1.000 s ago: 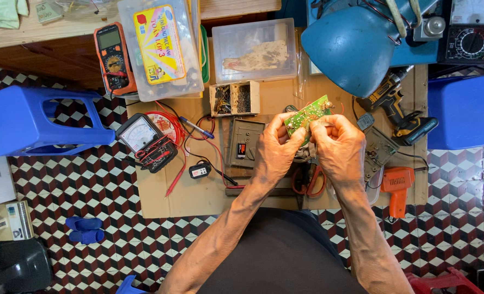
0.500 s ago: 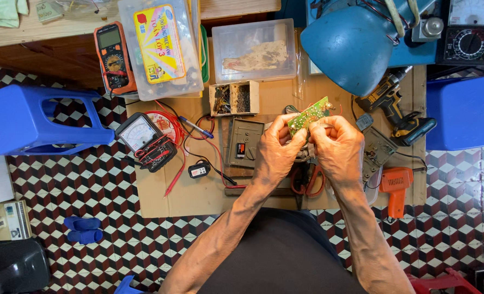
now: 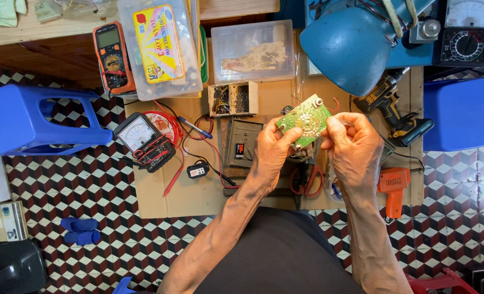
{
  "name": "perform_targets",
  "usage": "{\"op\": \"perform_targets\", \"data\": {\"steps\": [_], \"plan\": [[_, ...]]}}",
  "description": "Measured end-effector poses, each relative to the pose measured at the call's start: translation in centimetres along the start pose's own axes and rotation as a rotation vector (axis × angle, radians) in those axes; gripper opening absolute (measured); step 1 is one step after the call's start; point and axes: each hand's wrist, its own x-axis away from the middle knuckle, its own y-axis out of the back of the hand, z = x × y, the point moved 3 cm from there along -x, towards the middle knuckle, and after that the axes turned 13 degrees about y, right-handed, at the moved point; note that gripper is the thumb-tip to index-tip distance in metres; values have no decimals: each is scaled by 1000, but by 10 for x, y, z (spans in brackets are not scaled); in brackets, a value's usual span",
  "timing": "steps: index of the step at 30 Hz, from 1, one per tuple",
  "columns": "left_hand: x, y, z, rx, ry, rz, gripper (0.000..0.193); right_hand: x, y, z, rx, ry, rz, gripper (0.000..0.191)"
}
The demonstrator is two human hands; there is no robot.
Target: The person holds a green circuit board and repeatedly uses a small metal tool to scrape or clean the surface of the board. The person rotates the board to access different areas while continuing the scraping motion.
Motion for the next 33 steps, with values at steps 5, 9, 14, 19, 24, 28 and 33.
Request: {"op": "perform_targets", "data": {"steps": [5, 9, 14, 19, 24, 28, 33], "plan": [[0, 3, 1, 47, 8, 33, 44, 1, -3, 0, 0, -20, 14, 14], [1, 3, 2, 70, 31, 38, 44, 1, -4, 0, 4, -20, 12, 15], [2, 3, 1, 93, 53, 23, 43, 0, -4, 1, 20, -26, 14, 15], [5, 2, 1, 65, 62, 13, 44, 1, -5, 0, 27, -1, 45, 13], [6, 2, 0, 46, 45, 23, 45, -1, -8, -6, -6, 18, 58, 12], [7, 3, 1, 24, 35, 8, 46, -2, -8, -10, 16, 25, 65, 12], [6, 4, 3, 23, 33, 4, 46, -4, -7, -13, 34, 3, 74, 11]]}}
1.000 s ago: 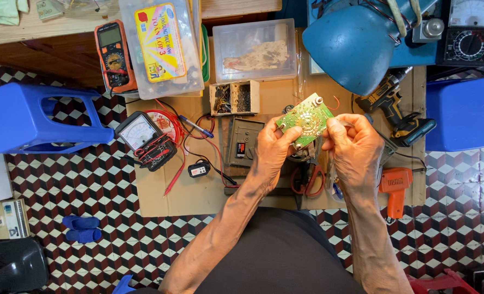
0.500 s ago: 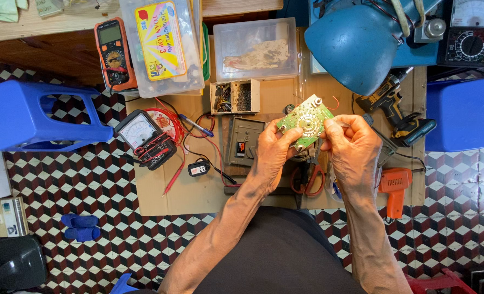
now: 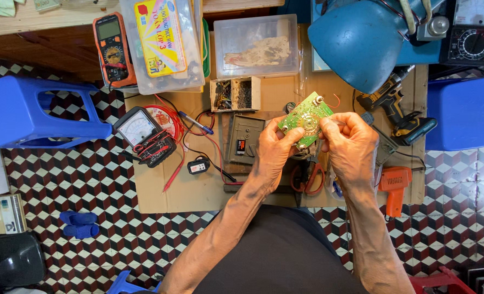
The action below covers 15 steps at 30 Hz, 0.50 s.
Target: The person holds a green circuit board and repeatedly uses a small metal tool to scrape or clean the surface of the board. The person rotates the board to access different areas while continuing the scraping motion.
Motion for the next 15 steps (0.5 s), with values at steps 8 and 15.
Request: {"op": "perform_targets", "data": {"steps": [8, 15], "plan": [[-1, 1, 2, 10, 6, -6, 48, 1, -3, -1, -2, 28, 9, 11], [1, -1, 0, 179, 119, 103, 52, 1, -5, 2, 16, 56, -1, 11]]}}
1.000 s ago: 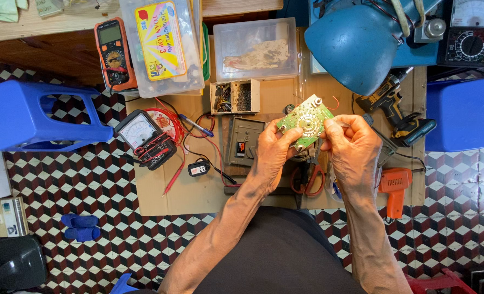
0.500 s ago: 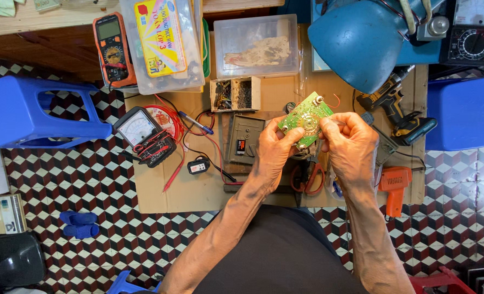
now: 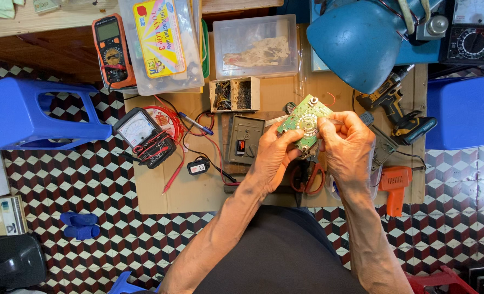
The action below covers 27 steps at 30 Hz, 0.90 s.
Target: The person holds a green circuit board and repeatedly uses a small metal tool to scrape or clean the surface of the board. The person rotates the board to access different areas while continuing the scraping motion.
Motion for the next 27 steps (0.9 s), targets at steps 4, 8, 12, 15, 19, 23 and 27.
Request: {"op": "perform_targets", "data": {"steps": [4, 8, 12, 15, 19, 23, 27], "plan": [[1, 0, 0, 12, 25, 10, 52, -1, -1, 2, 0, 6, -10, 11], [2, -1, 0, 32, 20, 32, 52, -1, -1, 3, 4, 10, -13, 11], [1, -1, 1, -16, -17, -13, 50, 0, 0, 3, -2, 6, -14, 10], [1, -2, 3, -35, -49, -18, 50, 0, 0, 2, -9, 20, -11, 10], [1, -3, 4, -80, -84, -49, 51, 0, 0, 0, -23, 23, -9, 10], [1, -1, 6, -157, -146, -77, 51, 0, 0, -4, 10, 18, -5, 10], [-3, 1, 10, -270, -227, -135, 50, 3, 2, -14, 94, -5, -1, 11]]}}
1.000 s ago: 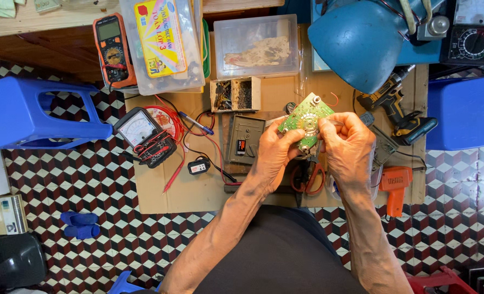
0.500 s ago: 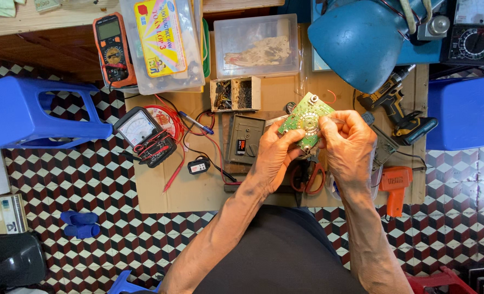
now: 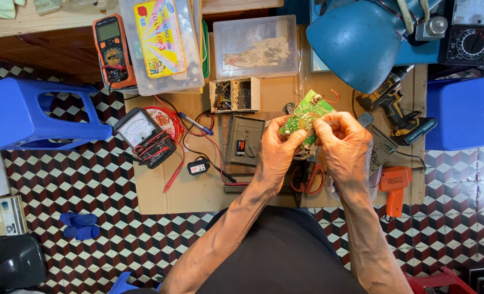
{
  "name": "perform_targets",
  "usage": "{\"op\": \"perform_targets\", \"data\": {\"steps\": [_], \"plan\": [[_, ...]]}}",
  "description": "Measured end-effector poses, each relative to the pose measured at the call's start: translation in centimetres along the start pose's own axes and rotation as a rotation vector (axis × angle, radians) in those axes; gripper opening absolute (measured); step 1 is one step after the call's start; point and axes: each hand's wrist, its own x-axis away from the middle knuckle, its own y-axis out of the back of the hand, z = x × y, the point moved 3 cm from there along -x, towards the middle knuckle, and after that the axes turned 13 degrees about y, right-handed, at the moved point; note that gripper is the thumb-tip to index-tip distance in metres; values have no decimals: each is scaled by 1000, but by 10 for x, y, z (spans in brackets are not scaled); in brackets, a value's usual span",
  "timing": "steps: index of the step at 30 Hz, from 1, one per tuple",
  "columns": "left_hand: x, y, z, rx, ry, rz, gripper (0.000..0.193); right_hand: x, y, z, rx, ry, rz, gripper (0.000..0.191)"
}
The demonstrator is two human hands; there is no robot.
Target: The person holds a green circuit board and repeatedly uses a small metal tool to scrape or clean the surface of the board. The person rotates the board to access different areas while continuing the scraping motion.
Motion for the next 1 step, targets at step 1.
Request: {"op": "perform_targets", "data": {"steps": [1], "plan": [[0, 1, 1, -26, -30, -6, 50, -16, -11, -7, 0, 0, 0, 11]]}}
